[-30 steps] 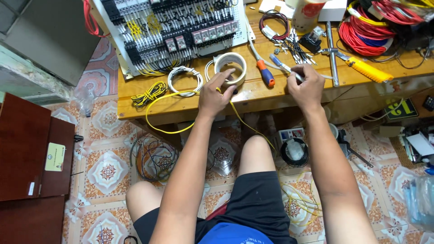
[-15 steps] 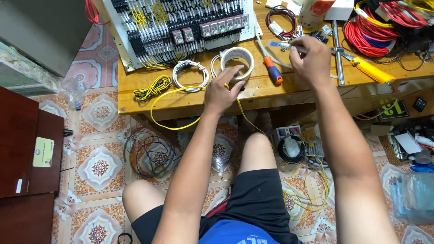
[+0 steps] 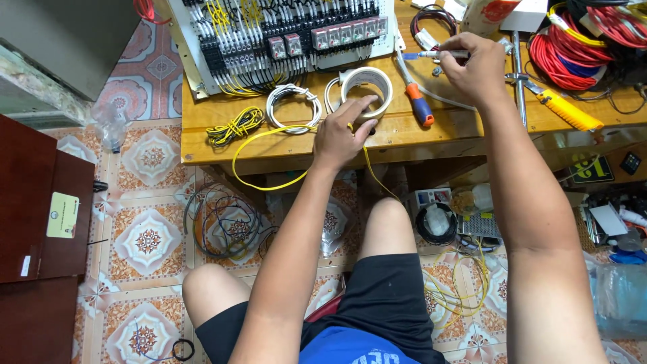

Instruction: Coiling a yellow electrical wire into a neat bundle and securing it with white tape

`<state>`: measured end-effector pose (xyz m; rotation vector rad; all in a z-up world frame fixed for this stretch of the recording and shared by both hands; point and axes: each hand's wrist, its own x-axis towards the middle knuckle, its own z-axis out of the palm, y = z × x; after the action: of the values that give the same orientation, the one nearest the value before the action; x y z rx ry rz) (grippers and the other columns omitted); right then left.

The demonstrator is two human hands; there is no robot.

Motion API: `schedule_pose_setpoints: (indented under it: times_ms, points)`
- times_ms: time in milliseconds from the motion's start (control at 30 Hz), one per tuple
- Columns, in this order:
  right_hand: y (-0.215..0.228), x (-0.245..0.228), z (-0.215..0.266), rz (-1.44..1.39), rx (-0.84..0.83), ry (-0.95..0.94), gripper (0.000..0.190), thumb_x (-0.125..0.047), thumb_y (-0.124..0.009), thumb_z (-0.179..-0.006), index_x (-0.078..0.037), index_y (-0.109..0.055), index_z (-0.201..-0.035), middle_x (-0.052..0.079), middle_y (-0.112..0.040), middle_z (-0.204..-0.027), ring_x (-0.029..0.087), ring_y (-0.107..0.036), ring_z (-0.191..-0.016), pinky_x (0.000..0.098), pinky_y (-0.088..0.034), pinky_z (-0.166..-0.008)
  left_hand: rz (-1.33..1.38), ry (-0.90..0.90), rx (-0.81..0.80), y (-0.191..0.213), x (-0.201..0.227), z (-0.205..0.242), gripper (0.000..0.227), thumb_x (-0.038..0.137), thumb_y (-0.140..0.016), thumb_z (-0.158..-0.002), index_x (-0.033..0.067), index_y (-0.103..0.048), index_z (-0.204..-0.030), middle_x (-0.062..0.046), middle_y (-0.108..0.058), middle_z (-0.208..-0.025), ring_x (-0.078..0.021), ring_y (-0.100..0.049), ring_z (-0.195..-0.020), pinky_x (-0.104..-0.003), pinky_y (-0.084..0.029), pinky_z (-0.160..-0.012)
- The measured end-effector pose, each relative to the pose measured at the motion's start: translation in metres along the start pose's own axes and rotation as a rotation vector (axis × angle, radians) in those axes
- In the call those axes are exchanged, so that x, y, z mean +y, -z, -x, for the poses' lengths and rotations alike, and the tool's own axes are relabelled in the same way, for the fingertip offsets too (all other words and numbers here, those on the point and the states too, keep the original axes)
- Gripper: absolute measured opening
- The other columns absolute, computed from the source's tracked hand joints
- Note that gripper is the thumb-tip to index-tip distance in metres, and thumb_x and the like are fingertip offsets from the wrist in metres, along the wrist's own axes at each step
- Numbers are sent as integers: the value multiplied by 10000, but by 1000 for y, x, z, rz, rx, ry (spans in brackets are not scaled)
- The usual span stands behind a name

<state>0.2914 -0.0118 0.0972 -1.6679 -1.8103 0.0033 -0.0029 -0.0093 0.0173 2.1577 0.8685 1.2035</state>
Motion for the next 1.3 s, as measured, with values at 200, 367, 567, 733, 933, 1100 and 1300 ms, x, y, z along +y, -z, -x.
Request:
schedule_pose_setpoints:
  times_ms: [200,367,567,733,933,1100,1300]
  points:
    - [-8,-4,-22,-16,-31,-19,67,-35,-744,-994,-43,-759,-1059,98,-752,-971,171,-675,-826,290,-555,-686,-15,-12,12,-2,-2,1,504,165,-810,-899,263,-608,-1351,21,-739,-1137,-229,-742,-939,-423,-578,-634]
    - [-12,-21,-43,-7,-48,-97,115,-100,-822,-991,-68,-714,-1017,88,-735,-933,156,-663,-790,281,-556,-656,-42,0,16,-2,-2,1,474,210,-804,-903,278,-616,-1333,27,-738,-1135,-254,-741,-914,-441,-582,-610]
    - [-22,-30,-50,-101,-49,-145,119,-128,-802,-1019,-72,-699,-1006,90,-715,-950,167,-628,-782,283,-527,-634,-37,-7,11,-2,-3,1,436,238,-764,-932,272,-611,-1339,-1,-731,-1139,-273,-730,-912,-447,-577,-605]
    - [-45,-20,-31,-302,28,-108,144,-104,-601,-1113,-1,-503,-1100,210,-628,-1122,311,-698,-923,391,-685,-738,-52,8,-3,-2,-2,1,452,239,-777,-920,276,-608,-1338,2,-738,-1150,-267,-736,-901,-455,-595,-590]
    - [-69,-8,-15,-440,205,91,159,-215,-508,-1164,-72,-440,-1172,176,-719,-1056,299,-746,-963,416,-664,-797,-34,18,3,-1,0,1,445,226,-779,-914,260,-625,-1330,-22,-746,-1183,-276,-738,-969,-448,-590,-633]
    - [-59,0,-20,-429,236,34,87,3,-547,-1139,-75,-524,-1169,153,-742,-1027,253,-750,-859,343,-693,-689,-36,4,23,1,3,1,454,237,-781,-906,272,-624,-1331,5,-740,-1169,-251,-738,-963,-435,-585,-631]
    - [19,-6,0,-269,-50,-251,152,102,-449,-1104,-17,-483,-1191,210,-653,-1103,300,-702,-1006,493,-627,-975,-29,-24,18,2,3,0,531,233,-816,-884,295,-591,-1360,41,-737,-1127,-194,-732,-944,-392,-620,-650]
